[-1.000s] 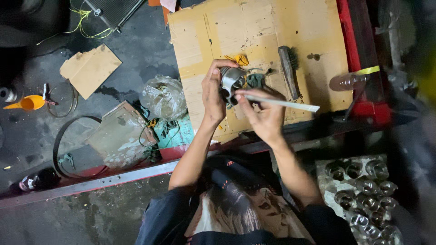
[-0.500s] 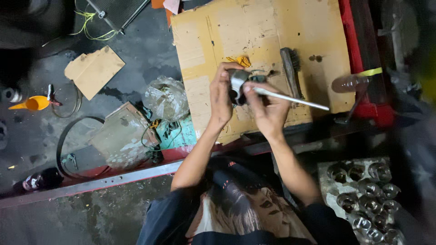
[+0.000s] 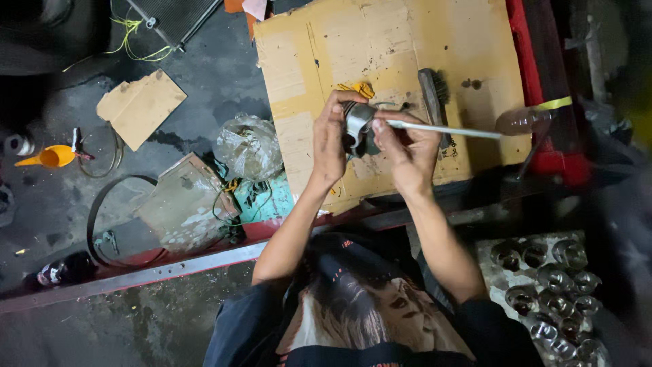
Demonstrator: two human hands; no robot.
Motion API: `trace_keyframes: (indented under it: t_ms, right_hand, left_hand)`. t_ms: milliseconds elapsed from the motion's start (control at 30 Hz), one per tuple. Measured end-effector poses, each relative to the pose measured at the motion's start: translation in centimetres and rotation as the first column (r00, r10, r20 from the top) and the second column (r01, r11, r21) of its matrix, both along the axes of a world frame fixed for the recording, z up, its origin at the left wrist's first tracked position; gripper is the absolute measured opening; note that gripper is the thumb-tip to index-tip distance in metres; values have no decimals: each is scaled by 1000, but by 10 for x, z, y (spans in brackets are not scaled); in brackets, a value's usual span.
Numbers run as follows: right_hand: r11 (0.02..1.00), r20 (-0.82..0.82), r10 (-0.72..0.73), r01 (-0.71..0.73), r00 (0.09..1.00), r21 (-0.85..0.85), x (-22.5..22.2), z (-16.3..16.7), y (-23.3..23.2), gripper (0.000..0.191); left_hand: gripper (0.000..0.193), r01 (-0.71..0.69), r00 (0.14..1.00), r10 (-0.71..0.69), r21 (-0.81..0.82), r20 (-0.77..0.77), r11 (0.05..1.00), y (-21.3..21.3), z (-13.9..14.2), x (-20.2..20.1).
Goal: The person uses a metal rod to scrape the inside of a cylindrical metal part, then wipes it with a rag. They repeat the scraping and wiping on the same part multiple times, rotating it to access different areas.
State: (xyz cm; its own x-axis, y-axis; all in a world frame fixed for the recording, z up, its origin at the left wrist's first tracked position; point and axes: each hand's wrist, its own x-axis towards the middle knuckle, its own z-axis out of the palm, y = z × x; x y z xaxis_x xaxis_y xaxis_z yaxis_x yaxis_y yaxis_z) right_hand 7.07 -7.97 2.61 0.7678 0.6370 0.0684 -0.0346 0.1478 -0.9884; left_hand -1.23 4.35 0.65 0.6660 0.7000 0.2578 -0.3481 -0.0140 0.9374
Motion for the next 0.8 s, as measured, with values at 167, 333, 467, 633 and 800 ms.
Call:
trace_keyframes:
  t_ms: [167,333,467,633,800]
  right_hand:
    - [996,279,87,-74,956,-56,-5,-11,2,11]
    - [998,106,-56,58,993,-10,-10,-17,-1,13]
    - [998,244,59,-53,968,-33,-12,-18,3,13]
    - [991,447,-94,127,889,-44,-13,-16,8,14]
    - [987,638,4,101,770,-128,-17,-22,6,12]
  left_hand:
    - [60,-18,999,19,-36,39,999,3,3,1]
    - [62,-39,999,38,-23,-28,999,1,3,0]
    - [60,-51,999,52,-70,7,996,4,0,-1]
    - [55,-107,994,107,-14,1,994,-5,-7,1]
    - [51,-168,984,161,-90,-73,982,-7,-11,1]
